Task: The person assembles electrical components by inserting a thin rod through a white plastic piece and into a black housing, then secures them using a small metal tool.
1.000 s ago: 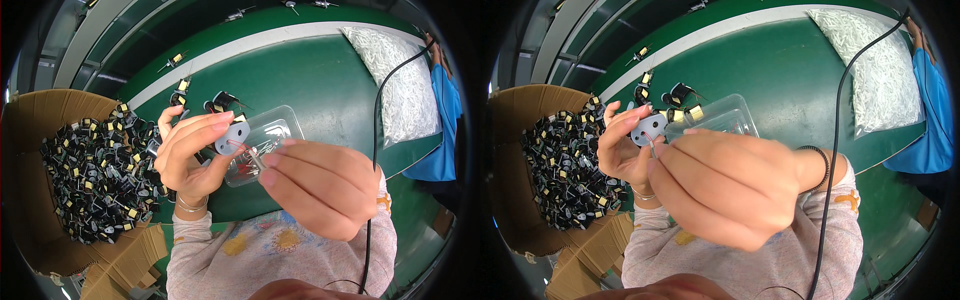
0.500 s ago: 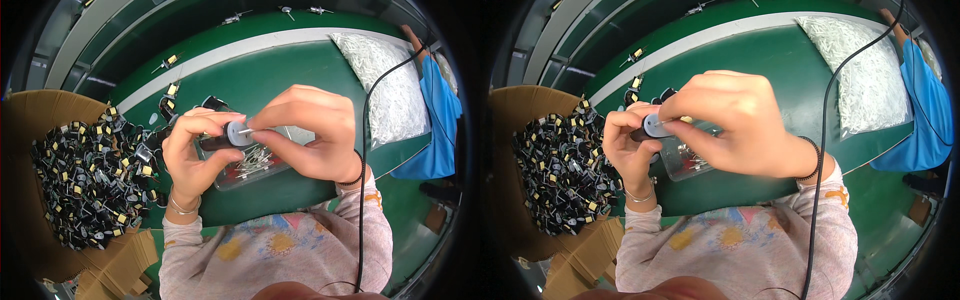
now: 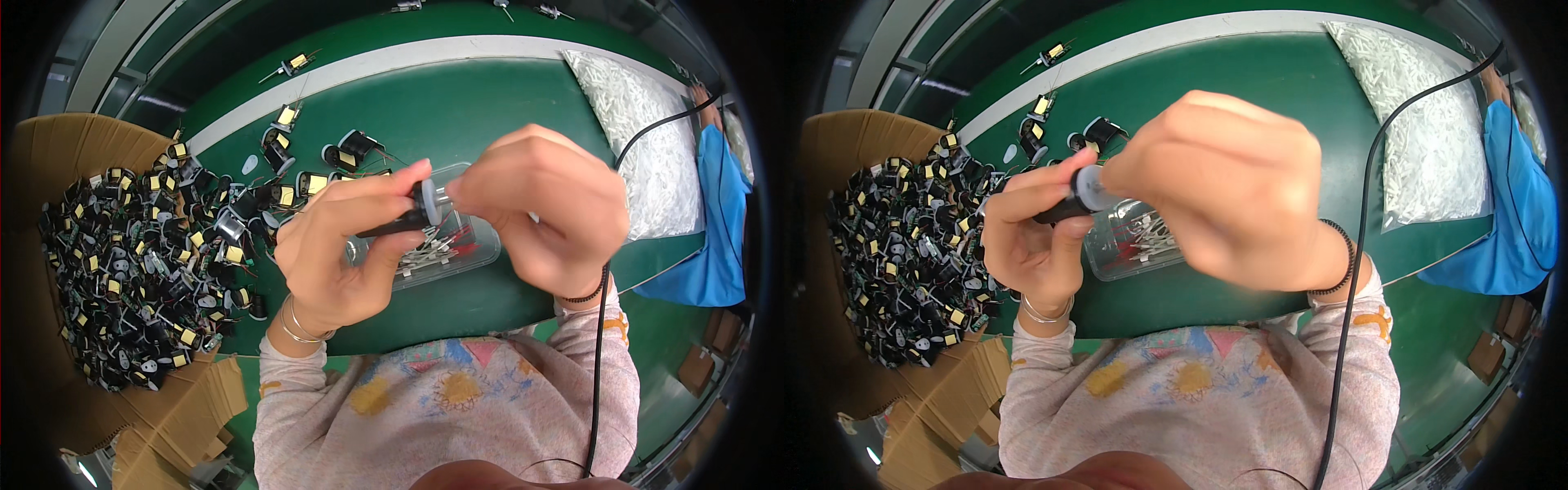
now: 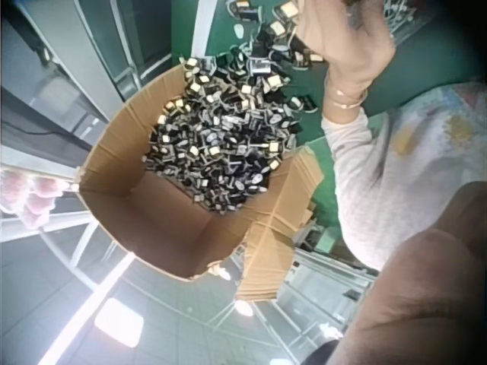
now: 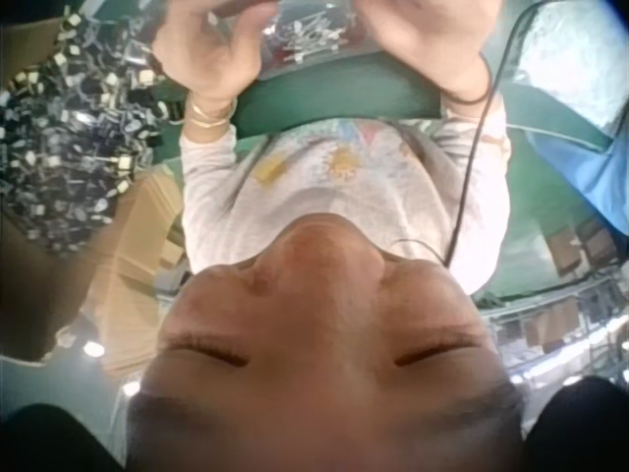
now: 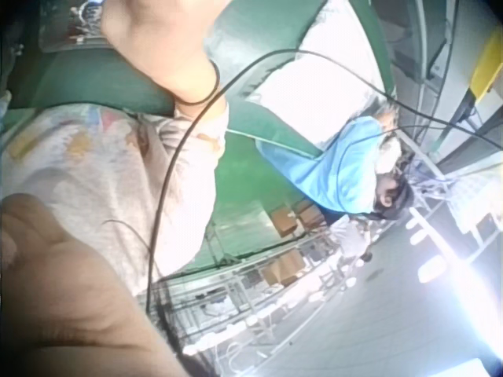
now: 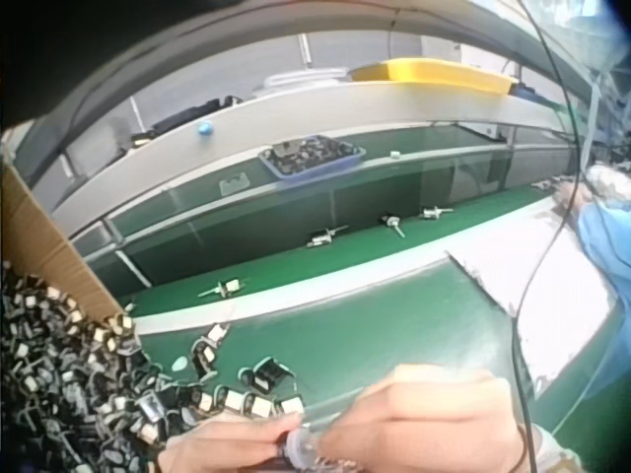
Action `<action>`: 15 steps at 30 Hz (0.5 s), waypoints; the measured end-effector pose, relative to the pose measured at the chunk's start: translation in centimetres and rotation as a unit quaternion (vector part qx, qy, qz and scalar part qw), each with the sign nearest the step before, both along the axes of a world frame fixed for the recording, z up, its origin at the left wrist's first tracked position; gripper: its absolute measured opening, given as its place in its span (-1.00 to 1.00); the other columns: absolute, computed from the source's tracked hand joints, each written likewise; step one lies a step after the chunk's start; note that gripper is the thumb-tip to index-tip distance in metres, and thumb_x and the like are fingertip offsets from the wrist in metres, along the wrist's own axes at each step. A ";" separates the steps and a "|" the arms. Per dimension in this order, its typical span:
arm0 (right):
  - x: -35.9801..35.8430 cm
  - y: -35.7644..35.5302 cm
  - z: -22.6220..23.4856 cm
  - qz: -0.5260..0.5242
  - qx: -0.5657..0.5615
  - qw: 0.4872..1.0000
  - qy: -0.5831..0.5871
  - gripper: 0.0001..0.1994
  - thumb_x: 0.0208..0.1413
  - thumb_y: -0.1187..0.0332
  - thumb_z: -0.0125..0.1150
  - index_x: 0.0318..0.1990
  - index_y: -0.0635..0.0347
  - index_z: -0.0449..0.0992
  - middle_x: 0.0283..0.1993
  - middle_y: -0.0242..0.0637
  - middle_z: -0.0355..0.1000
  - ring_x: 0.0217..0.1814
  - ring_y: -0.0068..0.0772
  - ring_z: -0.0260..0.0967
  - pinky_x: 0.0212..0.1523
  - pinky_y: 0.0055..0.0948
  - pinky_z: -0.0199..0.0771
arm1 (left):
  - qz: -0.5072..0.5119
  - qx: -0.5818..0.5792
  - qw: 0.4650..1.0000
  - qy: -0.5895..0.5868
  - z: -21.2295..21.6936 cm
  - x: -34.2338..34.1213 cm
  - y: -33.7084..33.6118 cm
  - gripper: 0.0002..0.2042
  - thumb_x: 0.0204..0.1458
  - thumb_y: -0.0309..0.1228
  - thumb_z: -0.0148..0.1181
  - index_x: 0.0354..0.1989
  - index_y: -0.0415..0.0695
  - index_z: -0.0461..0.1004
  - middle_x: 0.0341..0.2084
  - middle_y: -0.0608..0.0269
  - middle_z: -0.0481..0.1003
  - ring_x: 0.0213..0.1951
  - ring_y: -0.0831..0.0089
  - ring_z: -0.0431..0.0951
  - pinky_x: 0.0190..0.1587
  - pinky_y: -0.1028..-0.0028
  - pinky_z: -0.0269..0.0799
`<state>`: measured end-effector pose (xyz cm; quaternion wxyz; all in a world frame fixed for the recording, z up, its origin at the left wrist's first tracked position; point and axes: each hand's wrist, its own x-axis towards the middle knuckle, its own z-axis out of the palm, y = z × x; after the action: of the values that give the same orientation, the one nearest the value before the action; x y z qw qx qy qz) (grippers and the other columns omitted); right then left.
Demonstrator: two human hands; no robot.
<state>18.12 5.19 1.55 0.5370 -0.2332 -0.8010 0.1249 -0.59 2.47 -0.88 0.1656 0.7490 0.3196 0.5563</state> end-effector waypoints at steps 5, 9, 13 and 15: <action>-0.2 -0.4 -0.2 -0.009 -0.007 0.999 -0.042 -0.81 -0.42 0.69 0.16 -0.50 0.35 0.51 -0.50 -0.20 0.42 -0.50 -0.27 0.39 -0.49 -0.47 0.37 | -0.050 -0.106 0.990 -0.080 0.0 0.3 -0.1 -0.80 -0.19 -0.65 0.23 -0.36 -0.33 0.38 -0.30 -0.05 0.53 -0.35 0.33 0.57 -0.28 0.52 0.47; -1.5 -0.9 -1.0 -0.091 0.093 0.991 -0.035 -0.72 -0.52 0.59 0.15 -0.46 0.29 0.51 -0.50 -0.29 0.39 -0.51 -0.33 0.36 -0.55 -0.49 0.37 | -0.020 -0.087 0.994 -0.063 -0.3 0.3 0.0 -0.81 -0.16 -0.64 0.22 -0.34 -0.33 0.38 -0.30 -0.05 0.52 -0.28 0.31 0.57 -0.23 0.52 0.45; -1.2 -0.4 -0.6 -0.023 -0.021 0.999 -0.015 -0.78 -0.45 0.64 0.19 -0.48 0.28 0.49 -0.51 -0.29 0.41 -0.51 -0.32 0.38 -0.52 -0.47 0.37 | -0.024 -0.087 0.994 -0.065 0.1 0.0 -0.3 -0.81 -0.16 -0.63 0.23 -0.34 -0.34 0.38 -0.30 -0.04 0.52 -0.29 0.31 0.57 -0.24 0.52 0.46; -1.3 -0.6 -0.4 -0.017 -0.059 0.998 -0.007 -0.80 -0.40 0.68 0.20 -0.50 0.27 0.48 -0.51 -0.29 0.42 -0.51 -0.31 0.38 -0.51 -0.46 0.38 | -0.029 -0.091 0.994 -0.061 0.2 -0.1 -0.3 -0.81 -0.15 -0.63 0.23 -0.34 -0.34 0.38 -0.30 -0.04 0.52 -0.29 0.31 0.57 -0.24 0.52 0.46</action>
<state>16.86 4.60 1.20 0.5187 -0.2793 -0.7918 0.1614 -0.67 2.16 -0.64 0.2682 0.7047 0.3360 0.5645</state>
